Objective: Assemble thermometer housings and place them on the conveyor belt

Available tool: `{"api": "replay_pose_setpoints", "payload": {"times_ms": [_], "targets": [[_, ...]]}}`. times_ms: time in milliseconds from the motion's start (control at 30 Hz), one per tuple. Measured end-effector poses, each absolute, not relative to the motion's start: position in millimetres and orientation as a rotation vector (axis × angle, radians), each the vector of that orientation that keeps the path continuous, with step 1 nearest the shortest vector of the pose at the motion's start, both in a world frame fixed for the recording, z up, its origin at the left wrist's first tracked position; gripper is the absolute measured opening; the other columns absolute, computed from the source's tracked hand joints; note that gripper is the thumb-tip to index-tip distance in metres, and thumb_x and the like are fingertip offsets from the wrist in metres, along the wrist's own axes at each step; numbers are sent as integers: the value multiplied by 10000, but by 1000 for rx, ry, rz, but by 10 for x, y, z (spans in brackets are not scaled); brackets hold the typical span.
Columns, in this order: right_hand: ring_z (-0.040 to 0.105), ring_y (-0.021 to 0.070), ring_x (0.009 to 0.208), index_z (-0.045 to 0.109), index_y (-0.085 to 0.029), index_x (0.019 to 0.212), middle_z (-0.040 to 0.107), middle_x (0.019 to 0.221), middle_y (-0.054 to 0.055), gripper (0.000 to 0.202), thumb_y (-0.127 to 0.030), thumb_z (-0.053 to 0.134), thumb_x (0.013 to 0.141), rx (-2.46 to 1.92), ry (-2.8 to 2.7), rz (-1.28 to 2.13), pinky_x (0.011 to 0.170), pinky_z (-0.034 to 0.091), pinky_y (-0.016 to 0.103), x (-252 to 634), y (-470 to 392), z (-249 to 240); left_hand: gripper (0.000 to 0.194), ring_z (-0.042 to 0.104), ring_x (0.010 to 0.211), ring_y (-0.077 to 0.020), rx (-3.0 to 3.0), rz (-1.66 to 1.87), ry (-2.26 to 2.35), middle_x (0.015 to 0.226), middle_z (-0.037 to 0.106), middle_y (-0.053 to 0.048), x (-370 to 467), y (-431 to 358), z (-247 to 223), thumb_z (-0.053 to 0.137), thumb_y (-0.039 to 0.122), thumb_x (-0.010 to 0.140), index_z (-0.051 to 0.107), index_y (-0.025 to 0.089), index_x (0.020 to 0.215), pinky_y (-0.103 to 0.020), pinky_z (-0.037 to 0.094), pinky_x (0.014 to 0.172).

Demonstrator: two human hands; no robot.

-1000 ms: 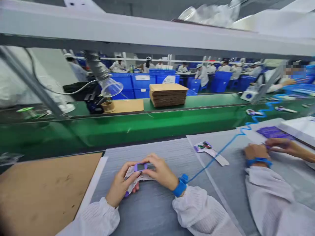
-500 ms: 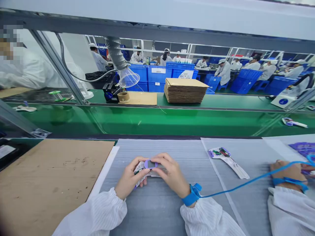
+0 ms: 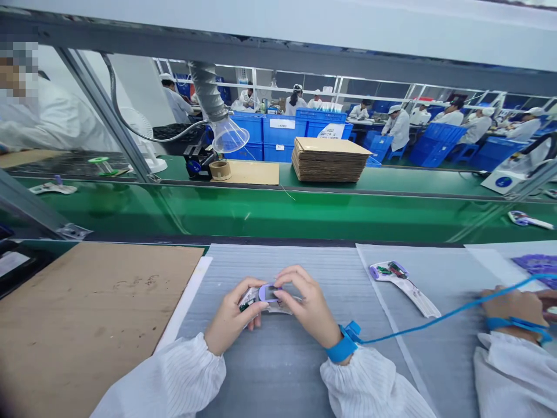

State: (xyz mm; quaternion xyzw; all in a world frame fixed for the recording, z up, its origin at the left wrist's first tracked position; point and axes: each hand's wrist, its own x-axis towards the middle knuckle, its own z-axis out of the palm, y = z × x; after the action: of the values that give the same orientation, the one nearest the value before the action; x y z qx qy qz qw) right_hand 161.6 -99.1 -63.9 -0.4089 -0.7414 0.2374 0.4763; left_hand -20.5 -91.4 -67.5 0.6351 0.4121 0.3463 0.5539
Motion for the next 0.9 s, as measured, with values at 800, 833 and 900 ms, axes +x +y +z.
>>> {"api": "replay_pose_setpoints", "payload": {"times_ms": [800, 833, 900], "targets": [[472, 174, 741, 431, -210, 855, 497, 805, 35, 121, -110, 373, 889, -1069, -1971, 494, 661, 403, 302, 1491, -1113, -515, 214, 533, 505, -91, 1574, 905, 1050, 874, 608, -19, -160, -1002, -605, 561, 295, 794, 573, 209, 990, -191, 442, 437], [470, 174, 740, 429, -211, 855, 496, 805, 35, 122, -109, 371, 889, -1065, -1978, 493, 661, 402, 303, 1480, -1120, -515, 204, 532, 498, -88, 1569, 915, 1069, 833, 608, -9, -161, -1000, -605, 561, 293, 794, 572, 209, 979, -188, 438, 443], [467, 175, 744, 425, -210, 857, 501, 814, 38, 122, -107, 370, 889, -1066, -1996, 489, 668, 398, 309, 1458, -1131, -515, 195, 531, 493, -89, 1564, 931, 1108, 749, 597, 9, -168, -994, -603, 561, 289, 795, 565, 210, 973, -182, 429, 451]]}}
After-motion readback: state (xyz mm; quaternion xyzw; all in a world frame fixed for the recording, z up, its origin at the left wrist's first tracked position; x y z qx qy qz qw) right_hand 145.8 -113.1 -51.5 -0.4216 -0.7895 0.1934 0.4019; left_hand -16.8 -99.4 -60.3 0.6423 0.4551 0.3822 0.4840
